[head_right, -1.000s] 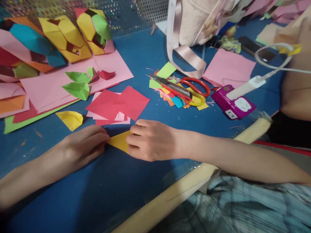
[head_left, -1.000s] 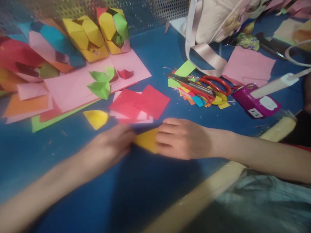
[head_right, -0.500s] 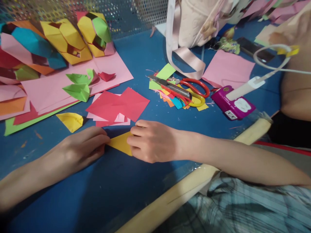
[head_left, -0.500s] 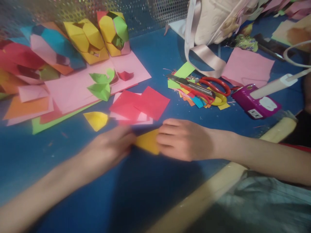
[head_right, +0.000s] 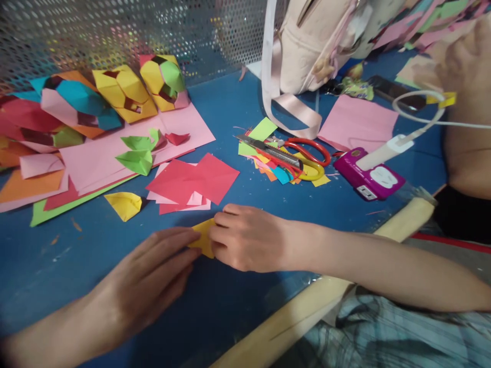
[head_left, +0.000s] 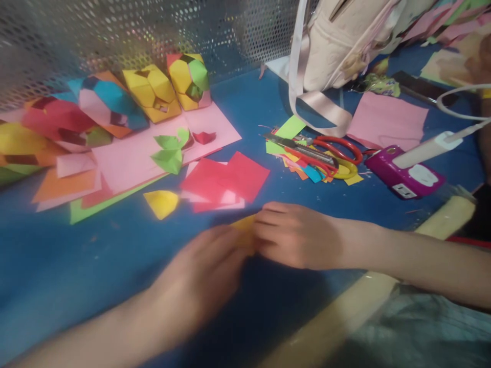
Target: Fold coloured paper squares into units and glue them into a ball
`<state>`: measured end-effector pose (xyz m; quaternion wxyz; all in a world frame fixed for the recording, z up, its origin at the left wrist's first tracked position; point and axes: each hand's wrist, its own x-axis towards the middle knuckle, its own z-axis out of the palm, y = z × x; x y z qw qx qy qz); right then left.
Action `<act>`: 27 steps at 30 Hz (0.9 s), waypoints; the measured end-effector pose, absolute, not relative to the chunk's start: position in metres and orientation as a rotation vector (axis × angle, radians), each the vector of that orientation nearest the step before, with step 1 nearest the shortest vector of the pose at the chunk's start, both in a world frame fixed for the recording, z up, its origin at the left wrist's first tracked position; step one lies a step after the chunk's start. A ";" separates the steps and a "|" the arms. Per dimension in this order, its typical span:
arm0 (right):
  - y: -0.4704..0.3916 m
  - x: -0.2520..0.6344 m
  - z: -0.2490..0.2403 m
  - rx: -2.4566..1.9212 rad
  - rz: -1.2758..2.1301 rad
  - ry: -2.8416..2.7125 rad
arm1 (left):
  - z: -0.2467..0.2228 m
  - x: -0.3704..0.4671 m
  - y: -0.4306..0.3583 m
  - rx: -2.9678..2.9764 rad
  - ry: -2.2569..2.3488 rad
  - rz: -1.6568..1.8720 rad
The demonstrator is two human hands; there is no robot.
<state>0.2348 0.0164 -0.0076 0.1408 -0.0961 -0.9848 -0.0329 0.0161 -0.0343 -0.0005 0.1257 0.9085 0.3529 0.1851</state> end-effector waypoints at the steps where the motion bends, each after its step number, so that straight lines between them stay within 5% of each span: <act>1: 0.016 0.235 -0.008 -0.283 -0.077 -2.841 | -0.001 0.020 -0.038 2.672 0.983 0.545; 27: 0.018 0.233 -0.011 -0.329 -0.146 -2.809 | -0.012 0.037 -0.047 2.925 1.159 0.407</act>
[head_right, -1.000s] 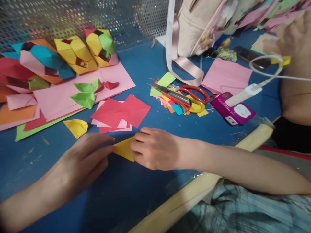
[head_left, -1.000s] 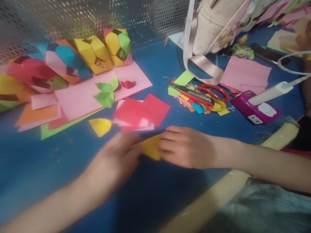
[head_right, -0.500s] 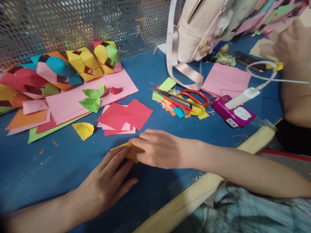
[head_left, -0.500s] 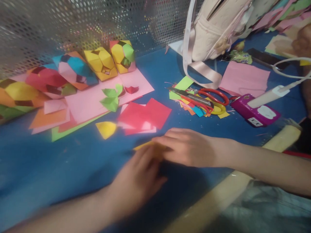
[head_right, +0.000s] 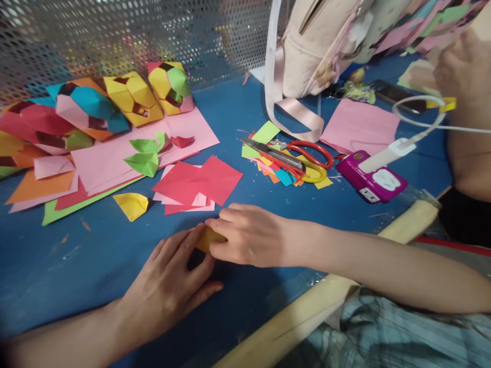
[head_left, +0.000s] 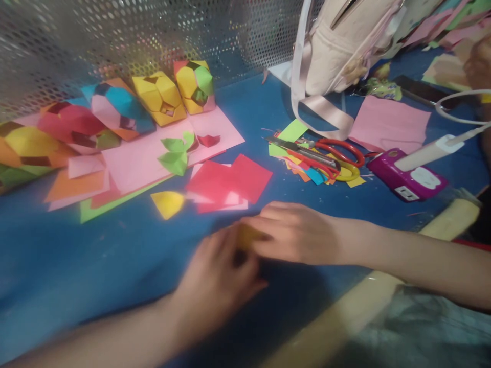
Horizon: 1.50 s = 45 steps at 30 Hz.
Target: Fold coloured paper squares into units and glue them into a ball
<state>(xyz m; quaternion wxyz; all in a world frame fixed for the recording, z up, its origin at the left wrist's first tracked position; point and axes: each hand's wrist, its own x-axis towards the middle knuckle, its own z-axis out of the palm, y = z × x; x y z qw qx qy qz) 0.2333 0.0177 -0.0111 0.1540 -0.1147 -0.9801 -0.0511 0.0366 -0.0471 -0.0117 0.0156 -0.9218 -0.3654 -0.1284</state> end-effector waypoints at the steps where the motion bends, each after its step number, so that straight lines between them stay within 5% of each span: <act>1: 0.017 0.233 -0.010 -0.343 -0.173 -2.816 | -0.011 0.037 -0.047 -2.849 -1.136 -0.381; 11: 0.019 0.249 0.004 -0.612 -0.266 -2.966 | -0.001 0.028 -0.042 -2.707 -1.177 -0.196; 17: 0.032 0.249 -0.002 -0.667 -0.131 -2.816 | -0.003 0.022 -0.027 -2.728 -1.218 -0.387; 33: 0.025 0.224 -0.009 -1.098 1.175 -2.056 | -0.007 0.027 -0.017 -2.915 -2.033 -1.253; 38: 0.025 0.223 -0.006 -1.061 1.123 -2.169 | -0.010 0.027 -0.014 -2.806 -2.399 -1.500; 45: 0.024 0.223 -0.009 -1.079 0.966 -2.299 | -0.020 0.022 -0.011 -2.892 -2.240 -1.355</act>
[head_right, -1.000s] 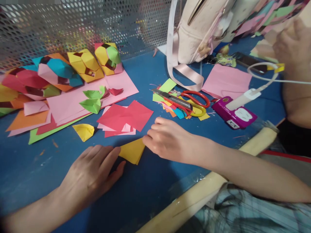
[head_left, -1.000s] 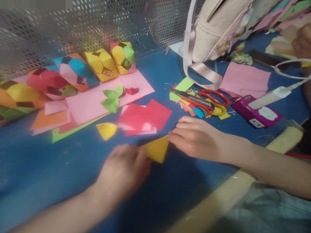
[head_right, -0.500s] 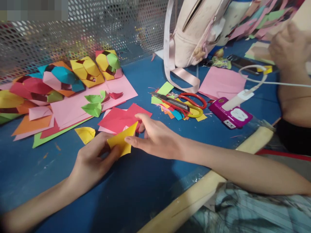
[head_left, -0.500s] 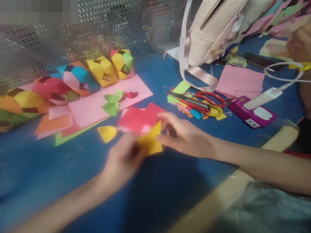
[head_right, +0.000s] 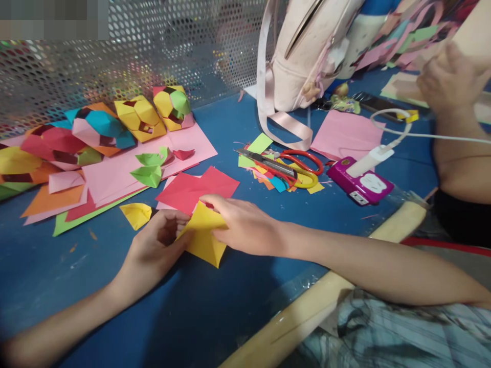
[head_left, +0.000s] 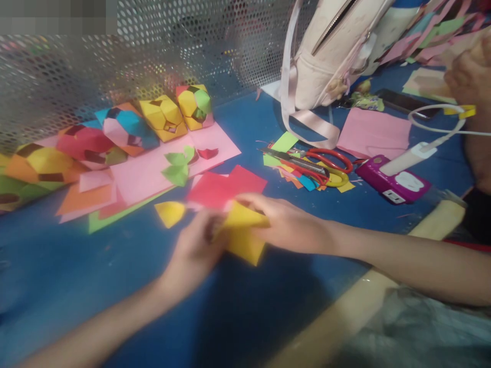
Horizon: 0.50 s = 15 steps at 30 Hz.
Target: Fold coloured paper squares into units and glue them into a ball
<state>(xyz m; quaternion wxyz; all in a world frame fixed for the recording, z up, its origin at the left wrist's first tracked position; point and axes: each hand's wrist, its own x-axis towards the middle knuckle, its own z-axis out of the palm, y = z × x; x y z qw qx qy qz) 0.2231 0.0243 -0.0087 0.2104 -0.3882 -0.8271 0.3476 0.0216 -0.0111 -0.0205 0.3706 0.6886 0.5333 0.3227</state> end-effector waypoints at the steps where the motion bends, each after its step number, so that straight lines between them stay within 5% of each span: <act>1: 0.024 0.222 -0.011 -1.078 0.939 -2.318 | -0.022 0.021 -0.012 1.814 1.348 0.808; 15: 0.026 0.221 -0.019 -0.942 0.916 -2.399 | -0.025 0.023 -0.018 2.103 1.252 0.757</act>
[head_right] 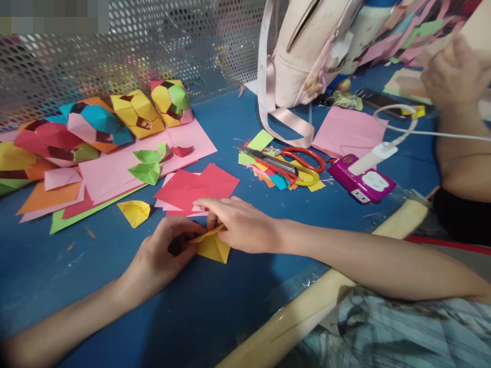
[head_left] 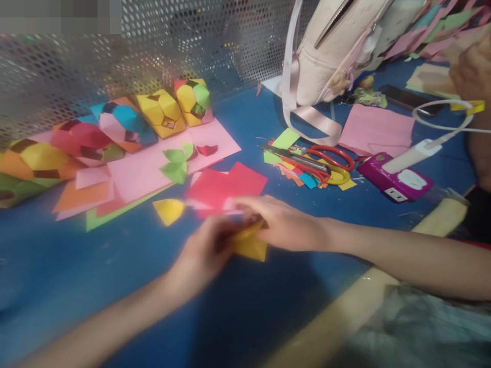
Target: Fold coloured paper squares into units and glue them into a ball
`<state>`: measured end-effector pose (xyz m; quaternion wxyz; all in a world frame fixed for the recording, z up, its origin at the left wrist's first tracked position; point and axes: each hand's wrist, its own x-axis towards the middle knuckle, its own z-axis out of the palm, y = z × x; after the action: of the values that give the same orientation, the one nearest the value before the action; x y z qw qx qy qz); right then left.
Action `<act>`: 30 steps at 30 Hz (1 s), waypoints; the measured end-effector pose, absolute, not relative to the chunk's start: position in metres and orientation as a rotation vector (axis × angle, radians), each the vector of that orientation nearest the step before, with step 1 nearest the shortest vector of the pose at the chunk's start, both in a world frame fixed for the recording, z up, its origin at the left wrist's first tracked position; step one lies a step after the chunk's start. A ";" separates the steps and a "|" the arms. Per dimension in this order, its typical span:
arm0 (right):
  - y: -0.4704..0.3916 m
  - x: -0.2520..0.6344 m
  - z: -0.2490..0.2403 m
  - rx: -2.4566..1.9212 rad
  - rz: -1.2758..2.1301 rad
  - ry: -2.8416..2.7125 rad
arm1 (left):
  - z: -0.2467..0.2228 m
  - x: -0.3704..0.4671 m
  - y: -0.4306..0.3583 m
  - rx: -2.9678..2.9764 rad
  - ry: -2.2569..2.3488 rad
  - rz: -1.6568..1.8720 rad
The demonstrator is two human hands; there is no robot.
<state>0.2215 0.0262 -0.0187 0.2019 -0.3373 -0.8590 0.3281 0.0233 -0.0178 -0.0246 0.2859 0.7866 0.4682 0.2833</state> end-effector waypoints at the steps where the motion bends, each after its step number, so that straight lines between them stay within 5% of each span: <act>1: 0.026 0.222 -0.019 -0.928 0.880 -2.421 | -0.025 0.023 -0.018 2.123 1.237 0.749; 14: 0.033 0.239 -0.012 -0.591 0.150 -2.767 | -0.023 0.018 -0.018 2.516 1.085 0.669; 30: 0.031 0.224 -0.014 -0.904 0.865 -2.194 | -0.026 0.026 -0.020 1.810 1.404 0.904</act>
<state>0.2243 0.0309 -0.0138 0.3028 -0.3411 -0.8278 0.3265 0.0264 -0.0197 -0.0265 0.3332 0.6930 0.5376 0.3460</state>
